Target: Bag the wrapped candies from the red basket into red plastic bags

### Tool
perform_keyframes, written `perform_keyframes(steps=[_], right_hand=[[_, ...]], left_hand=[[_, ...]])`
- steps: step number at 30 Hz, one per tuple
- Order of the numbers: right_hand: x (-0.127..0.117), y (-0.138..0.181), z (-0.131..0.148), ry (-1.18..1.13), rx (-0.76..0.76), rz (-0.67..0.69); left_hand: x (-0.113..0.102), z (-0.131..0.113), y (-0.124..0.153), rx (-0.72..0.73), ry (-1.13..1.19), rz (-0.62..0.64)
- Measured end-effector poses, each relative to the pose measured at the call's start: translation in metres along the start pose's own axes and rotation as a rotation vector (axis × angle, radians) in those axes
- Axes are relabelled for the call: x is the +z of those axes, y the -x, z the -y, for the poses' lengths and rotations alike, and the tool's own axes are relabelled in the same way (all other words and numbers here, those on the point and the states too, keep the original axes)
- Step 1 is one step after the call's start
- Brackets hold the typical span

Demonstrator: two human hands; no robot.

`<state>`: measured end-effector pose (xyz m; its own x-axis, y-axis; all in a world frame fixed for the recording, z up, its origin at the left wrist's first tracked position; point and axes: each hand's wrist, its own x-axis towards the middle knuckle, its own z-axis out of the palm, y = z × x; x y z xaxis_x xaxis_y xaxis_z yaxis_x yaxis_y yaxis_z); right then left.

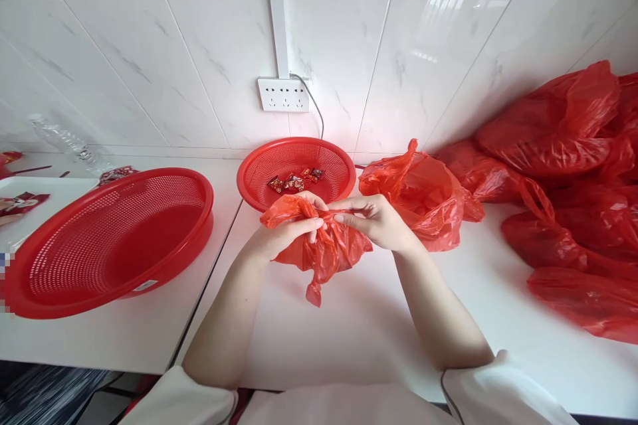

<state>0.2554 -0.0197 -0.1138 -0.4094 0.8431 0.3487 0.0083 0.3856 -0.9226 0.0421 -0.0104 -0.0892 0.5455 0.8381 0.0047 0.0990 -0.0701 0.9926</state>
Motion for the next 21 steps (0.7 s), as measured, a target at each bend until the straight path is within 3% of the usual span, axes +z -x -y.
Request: perform_keyframes(steps=[4, 7, 10, 13, 21], right_hand=[[-0.006, 0.0, 0.0, 0.003, 0.006, -0.029], [-0.004, -0.001, 0.001, -0.048, -0.01, -0.034], [0.001, -0.002, 0.001, -0.106, 0.004, 0.057], [0.004, -0.003, -0.001, -0.151, 0.024, 0.146], [0.005, -0.004, -0.009, -0.116, 0.036, 0.067]], left_hand=[[-0.004, 0.004, -0.001, -0.087, 0.087, 0.092], [-0.005, 0.007, -0.002, -0.066, 0.218, 0.138], [-0.004, 0.008, -0.003, -0.021, 0.29, 0.173], [-0.003, 0.008, -0.004, 0.008, 0.262, 0.198], [-0.004, 0.009, -0.008, 0.054, 0.173, 0.261]])
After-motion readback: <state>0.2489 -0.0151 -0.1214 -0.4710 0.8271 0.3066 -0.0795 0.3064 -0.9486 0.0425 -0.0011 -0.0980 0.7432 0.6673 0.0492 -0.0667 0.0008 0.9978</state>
